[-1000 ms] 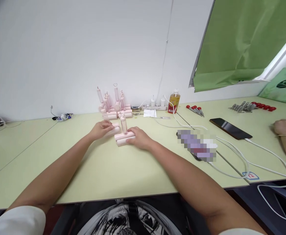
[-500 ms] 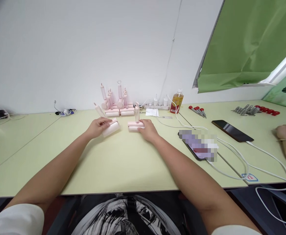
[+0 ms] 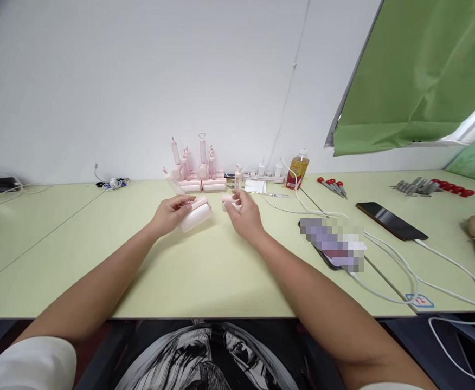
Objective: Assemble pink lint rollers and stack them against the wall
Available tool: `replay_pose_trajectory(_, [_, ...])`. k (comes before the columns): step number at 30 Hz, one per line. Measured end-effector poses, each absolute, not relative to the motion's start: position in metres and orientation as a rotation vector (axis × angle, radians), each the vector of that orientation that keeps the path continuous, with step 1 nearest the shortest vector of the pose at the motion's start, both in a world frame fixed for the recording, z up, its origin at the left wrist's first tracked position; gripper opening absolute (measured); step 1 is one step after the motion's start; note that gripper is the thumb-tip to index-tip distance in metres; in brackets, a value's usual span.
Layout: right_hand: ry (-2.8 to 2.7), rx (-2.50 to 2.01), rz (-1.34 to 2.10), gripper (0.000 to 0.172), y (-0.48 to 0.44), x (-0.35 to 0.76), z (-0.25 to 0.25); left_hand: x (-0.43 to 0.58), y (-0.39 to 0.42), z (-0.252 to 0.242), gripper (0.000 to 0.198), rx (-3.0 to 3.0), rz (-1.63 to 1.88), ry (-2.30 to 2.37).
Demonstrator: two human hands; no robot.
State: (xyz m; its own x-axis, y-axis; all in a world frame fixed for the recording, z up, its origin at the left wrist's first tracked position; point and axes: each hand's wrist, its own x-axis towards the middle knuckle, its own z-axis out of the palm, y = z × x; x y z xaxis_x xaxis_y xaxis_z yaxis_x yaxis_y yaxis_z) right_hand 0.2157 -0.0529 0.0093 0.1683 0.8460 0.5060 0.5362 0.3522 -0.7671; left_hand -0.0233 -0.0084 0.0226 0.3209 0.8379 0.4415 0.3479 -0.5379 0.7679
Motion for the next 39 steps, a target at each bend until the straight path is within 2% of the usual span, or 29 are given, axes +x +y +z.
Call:
replay_pose_trajectory(4, [-1.352, -1.057, 1.124, 0.062, -0.073, 0.183, 0.006, 0.0, -0.029, 0.018, 0.063, 1.702, 1.331, 0.993])
replay_pose_trajectory(6, [-1.282, -0.985, 1.325, 0.062, -0.076, 0.177, 0.004, 0.006, -0.037, 0.016, 0.069, 1.744, 1.264, 0.96])
replay_pose_trajectory(8, [-1.207, -0.972, 1.341, 0.061, -0.073, 0.18, 0.002, 0.008, -0.044, 0.016, 0.07, 1.915, 1.101, 0.96])
replay_pose_trajectory(13, [-1.078, -1.052, 1.058, 0.068, -0.064, 0.195, 0.004, 0.006, -0.059, 0.03, 0.066, 2.31, 0.652, 1.186])
replay_pose_trajectory(18, [-1.175, -0.857, 1.163, 0.053, -0.073, 0.193, 0.012, 0.005, -0.062, 0.041, 0.066, 2.218, 0.84, 1.389])
replay_pose_trajectory(22, [-1.352, -0.56, 1.27, 0.047, -0.082, 0.193, 0.019, 0.005, -0.059, 0.043, 0.058, 1.754, 1.038, 1.098])
replay_pose_trajectory(25, [-1.533, -0.52, 1.18, 0.053, -0.085, 0.193, 0.019, 0.013, -0.065, 0.045, 0.064, 1.394, 1.048, 0.787])
replay_pose_trajectory(28, [-1.71, -0.485, 1.137, 0.068, -0.086, 0.192, 0.018, 0.024, -0.076, 0.045, 0.073, 1.25, 0.968, 0.605])
replay_pose_trajectory(31, [-1.714, -0.556, 1.061, 0.078, -0.087, 0.193, 0.018, 0.027, -0.076, 0.041, 0.075, 1.259, 0.914, 0.658])
replay_pose_trajectory(33, [-1.645, -0.716, 1.031, 0.079, -0.085, 0.196, 0.019, 0.02, -0.066, 0.037, 0.07, 1.348, 1.004, 0.846])
replay_pose_trajectory(36, [-1.52, -0.972, 1.242, 0.081, -0.08, 0.203, 0.02, 0.001, -0.043, 0.031, 0.07, 1.545, 1.197, 1.065])
replay_pose_trajectory(39, [-1.43, -1.088, 1.584, 0.078, -0.076, 0.206, 0.019, -0.017, -0.028, 0.028, 0.077, 1.71, 1.001, 0.904])
